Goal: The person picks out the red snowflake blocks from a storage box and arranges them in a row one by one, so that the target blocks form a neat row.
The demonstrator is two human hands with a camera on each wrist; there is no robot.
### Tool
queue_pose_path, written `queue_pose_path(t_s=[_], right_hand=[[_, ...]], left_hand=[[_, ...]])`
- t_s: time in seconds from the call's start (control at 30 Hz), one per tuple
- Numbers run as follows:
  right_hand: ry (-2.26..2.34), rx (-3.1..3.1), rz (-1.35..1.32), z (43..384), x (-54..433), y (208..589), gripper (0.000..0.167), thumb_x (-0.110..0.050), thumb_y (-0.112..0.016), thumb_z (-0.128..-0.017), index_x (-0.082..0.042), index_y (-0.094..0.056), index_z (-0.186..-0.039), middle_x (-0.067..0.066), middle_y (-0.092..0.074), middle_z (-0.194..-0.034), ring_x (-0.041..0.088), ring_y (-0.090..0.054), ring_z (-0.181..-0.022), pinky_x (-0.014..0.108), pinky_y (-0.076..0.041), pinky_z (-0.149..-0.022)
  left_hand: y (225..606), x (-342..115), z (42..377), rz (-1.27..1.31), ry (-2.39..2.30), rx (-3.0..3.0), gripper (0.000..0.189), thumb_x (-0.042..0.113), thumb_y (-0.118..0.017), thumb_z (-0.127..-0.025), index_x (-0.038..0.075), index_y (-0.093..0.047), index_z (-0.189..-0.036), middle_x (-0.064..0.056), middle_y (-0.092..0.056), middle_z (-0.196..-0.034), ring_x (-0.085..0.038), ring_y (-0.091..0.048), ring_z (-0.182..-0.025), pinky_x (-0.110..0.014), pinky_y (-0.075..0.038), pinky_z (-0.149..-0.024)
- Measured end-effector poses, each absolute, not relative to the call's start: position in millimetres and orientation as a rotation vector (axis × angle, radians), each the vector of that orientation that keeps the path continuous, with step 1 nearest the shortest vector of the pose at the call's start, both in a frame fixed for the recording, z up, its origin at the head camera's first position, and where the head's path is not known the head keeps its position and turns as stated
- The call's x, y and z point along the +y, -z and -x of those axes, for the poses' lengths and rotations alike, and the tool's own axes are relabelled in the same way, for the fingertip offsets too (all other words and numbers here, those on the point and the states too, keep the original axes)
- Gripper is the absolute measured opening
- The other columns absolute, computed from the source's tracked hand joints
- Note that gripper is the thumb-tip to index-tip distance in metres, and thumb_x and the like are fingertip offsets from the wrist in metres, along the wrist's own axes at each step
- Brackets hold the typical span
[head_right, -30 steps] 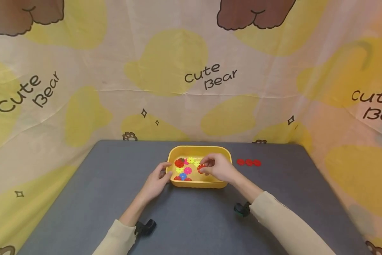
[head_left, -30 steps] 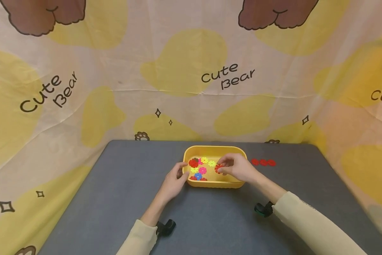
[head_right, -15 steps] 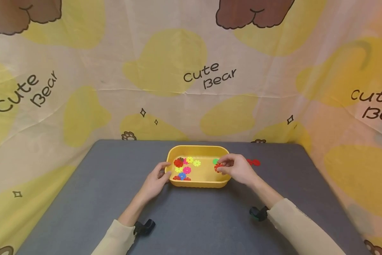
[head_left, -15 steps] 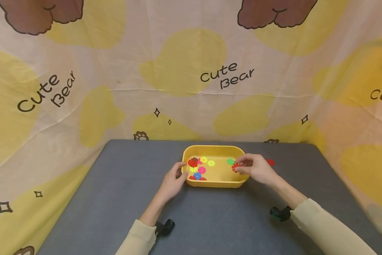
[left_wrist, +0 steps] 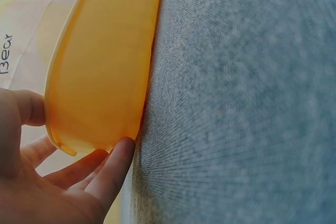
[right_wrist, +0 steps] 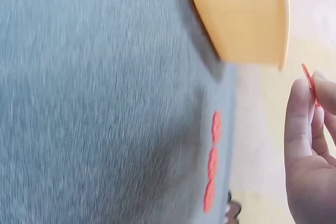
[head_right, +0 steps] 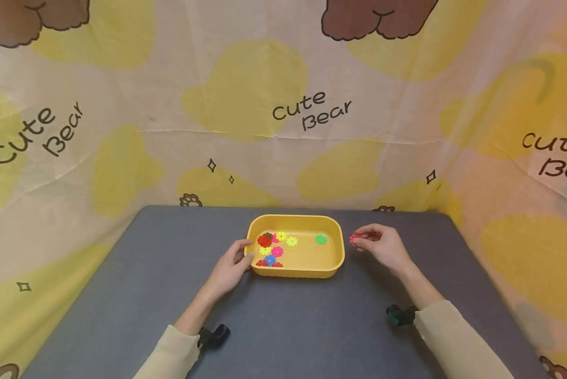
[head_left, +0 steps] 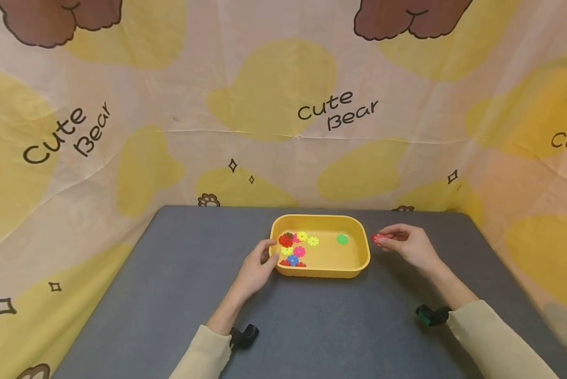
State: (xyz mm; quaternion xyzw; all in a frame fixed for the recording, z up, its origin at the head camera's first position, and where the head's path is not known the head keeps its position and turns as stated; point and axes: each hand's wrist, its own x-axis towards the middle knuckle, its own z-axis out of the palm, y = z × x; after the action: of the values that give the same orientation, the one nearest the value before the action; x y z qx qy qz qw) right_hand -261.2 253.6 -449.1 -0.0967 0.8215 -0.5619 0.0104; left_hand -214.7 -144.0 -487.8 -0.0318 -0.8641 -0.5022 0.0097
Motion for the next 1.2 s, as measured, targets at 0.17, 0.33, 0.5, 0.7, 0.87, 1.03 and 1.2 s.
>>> queue_pose_path(t_s=[0.17, 0.33, 0.5, 0.7, 0.87, 1.03, 1.2], right_hand=[[1.746, 2.626, 0.257, 265.5, 270.5, 451.6, 0.039, -0.012, -0.076, -0.092, 0.013, -0.064, -0.120, 0.029, -0.069, -0.110, 0.019, -0.074, -0.083, 0.034, -0.060, -0.075], [1.666, 2.710, 0.215, 273.2, 287.6, 456.0, 0.037, -0.013, -0.074, -0.094, 0.011, -0.064, -0.120, 0.027, -0.071, -0.108, 0.026, -0.075, -0.084, 0.034, -0.060, -0.076], [1.636, 2.743, 0.161, 281.3, 304.3, 462.7, 0.038, -0.015, -0.075, -0.094, 0.010, -0.065, -0.120, 0.020, -0.074, -0.105, 0.022, -0.074, -0.082, 0.033, -0.059, -0.075], [1.592, 2.771, 0.112, 285.3, 319.7, 469.9, 0.040, -0.015, -0.074, -0.095, 0.012, -0.063, -0.122, 0.019, -0.074, -0.105, 0.017, -0.073, -0.077, 0.030, -0.059, -0.071], [1.530, 2.782, 0.057, 289.8, 327.5, 475.7, 0.040, -0.012, -0.072, -0.096, 0.015, -0.061, -0.123, 0.026, -0.071, -0.109, 0.015, -0.073, -0.076, 0.030, -0.059, -0.069], [1.464, 2.811, 0.025, 293.0, 332.0, 479.1, 0.039, -0.011, -0.071, -0.096, 0.016, -0.061, -0.123, 0.028, -0.071, -0.109, 0.013, -0.073, -0.074, 0.029, -0.059, -0.067], [1.344, 2.854, 0.013, 292.8, 336.0, 482.2, 0.037, -0.013, -0.071, -0.096, 0.014, -0.063, -0.121, 0.025, -0.073, -0.103, 0.015, -0.072, -0.074, 0.028, -0.058, -0.065]], left_hand=[[486.8, -144.0, 214.2, 0.099, 1.564, -2.700, 0.039, 0.029, -0.061, -0.102, 0.019, -0.056, -0.140, -0.009, -0.062, -0.131, -0.025, -0.061, -0.115, -0.051, -0.050, -0.095], [487.3, -144.3, 214.5, 0.096, 1.559, -2.698, 0.038, 0.029, -0.061, -0.102, 0.019, -0.057, -0.139, -0.008, -0.062, -0.131, -0.024, -0.060, -0.113, -0.051, -0.049, -0.095], [488.3, -144.4, 215.1, 0.091, 1.571, -2.697, 0.038, 0.029, -0.061, -0.102, 0.020, -0.057, -0.139, -0.007, -0.063, -0.130, -0.024, -0.060, -0.113, -0.050, -0.050, -0.094], [490.1, -145.4, 215.3, 0.107, 1.586, -2.692, 0.038, 0.030, -0.061, -0.103, 0.020, -0.056, -0.139, -0.008, -0.063, -0.130, -0.024, -0.061, -0.115, -0.049, -0.051, -0.094], [488.2, -145.3, 213.9, 0.097, 1.591, -2.690, 0.039, 0.030, -0.061, -0.102, 0.019, -0.056, -0.140, -0.009, -0.062, -0.131, -0.025, -0.061, -0.117, -0.050, -0.050, -0.095], [486.6, -144.7, 213.2, 0.092, 1.586, -2.693, 0.038, 0.030, -0.061, -0.102, 0.019, -0.056, -0.139, -0.009, -0.062, -0.131, -0.025, -0.061, -0.116, -0.050, -0.050, -0.096], [485.3, -144.0, 211.9, 0.099, 1.581, -2.694, 0.038, 0.029, -0.061, -0.103, 0.018, -0.056, -0.139, -0.010, -0.062, -0.132, -0.026, -0.061, -0.116, -0.050, -0.051, -0.095]])
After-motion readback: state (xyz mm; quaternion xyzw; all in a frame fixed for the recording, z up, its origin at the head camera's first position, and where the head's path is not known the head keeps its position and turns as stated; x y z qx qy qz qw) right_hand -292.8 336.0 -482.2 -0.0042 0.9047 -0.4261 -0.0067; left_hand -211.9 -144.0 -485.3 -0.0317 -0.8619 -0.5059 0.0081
